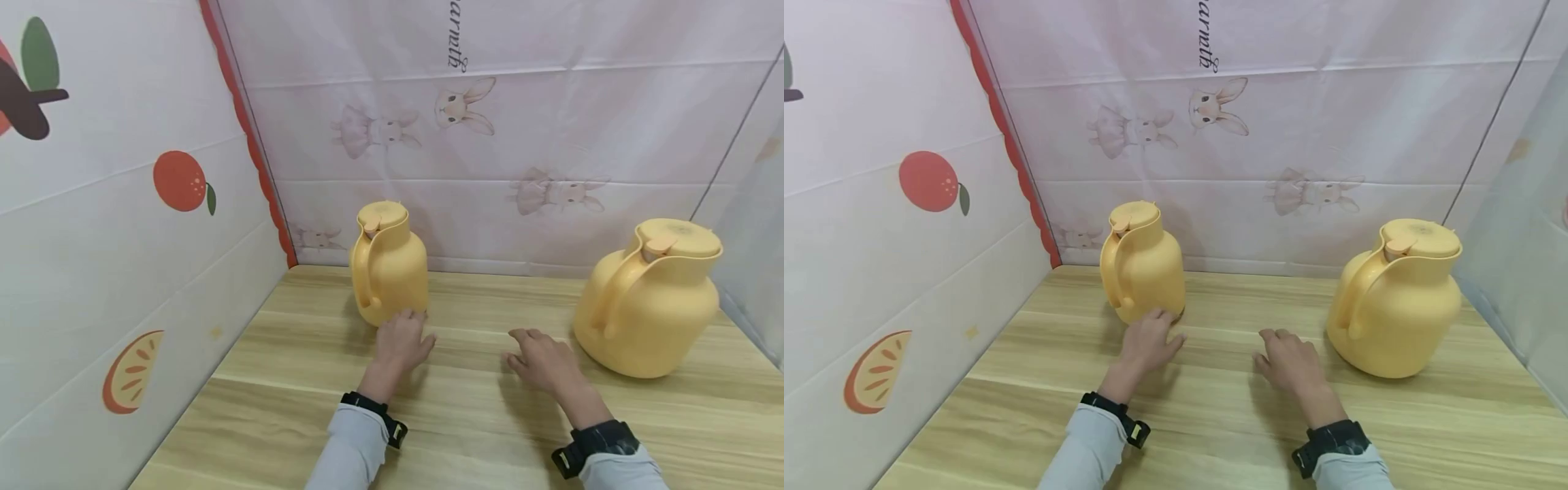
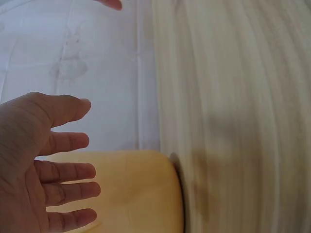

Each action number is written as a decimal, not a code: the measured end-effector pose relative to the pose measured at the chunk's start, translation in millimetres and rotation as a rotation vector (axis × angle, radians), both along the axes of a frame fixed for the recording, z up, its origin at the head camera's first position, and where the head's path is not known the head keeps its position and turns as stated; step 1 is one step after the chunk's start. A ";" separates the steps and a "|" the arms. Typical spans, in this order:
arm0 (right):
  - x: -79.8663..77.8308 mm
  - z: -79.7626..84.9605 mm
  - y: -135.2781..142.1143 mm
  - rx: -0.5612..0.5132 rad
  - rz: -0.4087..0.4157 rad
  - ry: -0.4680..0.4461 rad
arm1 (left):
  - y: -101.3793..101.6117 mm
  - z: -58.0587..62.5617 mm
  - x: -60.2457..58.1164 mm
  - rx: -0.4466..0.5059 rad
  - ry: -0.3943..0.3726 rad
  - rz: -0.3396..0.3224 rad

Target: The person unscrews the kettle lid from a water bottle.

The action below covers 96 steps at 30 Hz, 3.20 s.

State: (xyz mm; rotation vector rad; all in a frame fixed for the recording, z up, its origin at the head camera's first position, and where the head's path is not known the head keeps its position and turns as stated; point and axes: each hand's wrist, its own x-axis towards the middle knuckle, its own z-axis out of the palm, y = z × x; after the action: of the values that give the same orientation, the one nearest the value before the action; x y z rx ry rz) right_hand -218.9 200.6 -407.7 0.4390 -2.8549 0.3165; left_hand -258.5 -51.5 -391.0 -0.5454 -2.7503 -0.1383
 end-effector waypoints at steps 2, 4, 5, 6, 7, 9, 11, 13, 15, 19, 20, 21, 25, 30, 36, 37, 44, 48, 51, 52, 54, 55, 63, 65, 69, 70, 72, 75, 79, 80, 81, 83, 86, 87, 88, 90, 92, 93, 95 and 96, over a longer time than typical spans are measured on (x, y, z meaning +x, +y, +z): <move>-0.2 1.1 -1.1 -0.005 0.008 0.013 | -2.7 2.9 0.5 0.025 0.036 -0.003; -0.5 2.4 -2.4 -0.006 0.017 0.018 | -5.8 5.2 0.8 0.041 0.069 -0.002; -0.7 3.0 -3.2 -0.008 0.021 0.022 | -7.6 6.0 0.9 0.049 0.083 -0.002; -0.7 3.6 -4.1 -0.011 0.026 0.023 | -9.5 6.7 1.0 0.059 0.094 -0.005; -0.7 4.3 -4.9 -0.014 0.030 0.025 | -11.4 7.3 1.2 0.070 0.099 -0.007; -0.8 5.3 -6.6 -0.026 0.038 0.025 | -15.8 8.1 1.7 0.092 0.110 -0.013; -0.6 6.3 -8.3 -0.040 0.043 0.027 | -20.8 8.5 2.5 0.115 0.119 -0.015; -0.3 7.0 -10.3 -0.048 0.048 0.022 | -26.5 9.0 3.9 0.143 0.129 -0.011; -0.3 7.4 -12.7 -0.053 0.055 0.017 | -32.8 9.3 5.1 0.159 0.140 0.004; -0.4 6.5 -16.2 -0.051 0.063 0.014 | -43.6 10.6 6.4 0.223 0.109 0.020; -0.3 6.3 -17.0 -0.051 0.066 0.015 | -46.0 11.1 6.5 0.236 0.097 0.024; -0.3 6.0 -17.7 -0.051 0.069 0.018 | -48.4 11.6 6.5 0.247 0.085 0.030; -1.1 5.0 -19.9 -0.047 0.077 0.031 | -58.2 17.2 6.5 0.274 0.056 0.101; -2.6 5.2 -22.9 -0.050 0.083 0.037 | -67.1 26.9 4.3 0.383 0.009 0.247; -4.3 7.8 -31.2 -0.042 0.095 0.037 | -75.6 29.4 0.5 0.544 0.001 0.334; -4.6 8.3 -32.8 -0.040 0.097 0.037 | -76.3 29.7 -0.2 0.561 -0.007 0.342; -8.5 9.1 -42.8 -0.038 0.120 0.033 | -75.6 30.7 -7.2 0.694 -0.038 0.323; -10.4 8.6 -47.8 -0.039 0.130 0.034 | -71.6 29.5 -12.7 0.795 0.048 0.273; -11.8 8.1 -51.7 -0.031 0.141 0.030 | -68.9 28.2 -16.5 0.863 0.126 0.240; -12.2 8.3 -53.1 -0.030 0.144 0.027 | -68.1 28.0 -17.4 0.879 0.142 0.233; -13.1 8.4 -55.8 -0.027 0.145 0.021 | -66.7 27.8 -18.5 0.903 0.158 0.214; -13.7 8.5 -57.2 -0.025 0.143 0.015 | -66.1 27.8 -18.9 0.912 0.161 0.205; -19.2 8.2 -68.7 -0.020 0.153 -0.005 | -63.7 26.9 -24.6 0.922 0.173 0.140; -20.7 7.4 -71.6 -0.023 0.155 -0.002 | -63.1 26.1 -28.2 0.946 0.175 0.108; -22.3 5.6 -76.2 -0.027 0.161 -0.002 | -60.3 22.0 -36.9 1.021 0.142 0.041; -22.3 5.4 -77.0 -0.027 0.161 -0.002 | -59.4 20.8 -39.1 1.034 0.133 0.031; -22.5 4.9 -78.1 -0.028 0.161 -0.001 | -57.4 18.5 -43.0 1.058 0.113 0.022; -22.4 3.5 -79.0 -0.030 0.163 0.000 | -54.7 16.2 -46.0 1.066 0.112 0.040; -22.8 2.4 -79.4 -0.033 0.161 0.001 | -51.8 15.4 -47.2 1.070 0.117 0.059; -22.8 2.4 -79.4 -0.033 0.160 0.001 | -51.3 15.4 -47.2 1.071 0.115 0.061; -22.8 2.4 -79.5 -0.034 0.158 0.000 | -51.1 15.4 -47.2 1.070 0.114 0.062; -22.7 2.4 -79.7 -0.034 0.155 -0.007 | -50.7 15.3 -47.2 1.073 0.109 0.062; -22.5 2.7 -79.9 -0.038 0.153 -0.017 | -50.5 15.1 -47.3 1.079 0.103 0.066; -22.4 2.8 -80.0 -0.038 0.152 -0.021 | -50.4 14.7 -47.5 1.082 0.102 0.067; -22.3 2.8 -80.1 -0.039 0.151 -0.025 | -50.3 14.3 -47.9 1.085 0.101 0.066; -22.0 2.8 -80.1 -0.038 0.150 -0.030 | -50.2 13.7 -48.2 1.092 0.102 0.062; -21.3 3.1 -80.3 -0.036 0.148 -0.034 | -50.0 13.4 -47.9 1.112 0.103 0.067; -20.8 3.4 -80.4 -0.035 0.149 -0.035 | -50.0 13.1 -47.8 1.125 0.106 0.072; -19.4 4.3 -80.7 -0.037 0.153 -0.035 | -50.0 13.6 -47.0 1.160 0.112 0.080; -18.7 5.0 -80.8 -0.039 0.154 -0.035 | -50.1 14.0 -46.4 1.178 0.115 0.086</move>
State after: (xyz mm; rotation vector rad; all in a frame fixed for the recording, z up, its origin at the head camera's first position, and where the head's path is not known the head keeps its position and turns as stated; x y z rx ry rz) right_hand -237.6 119.8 -402.8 0.6536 -2.8486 0.4104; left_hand -304.9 -101.5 -377.0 -0.0798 -2.0523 -1.4858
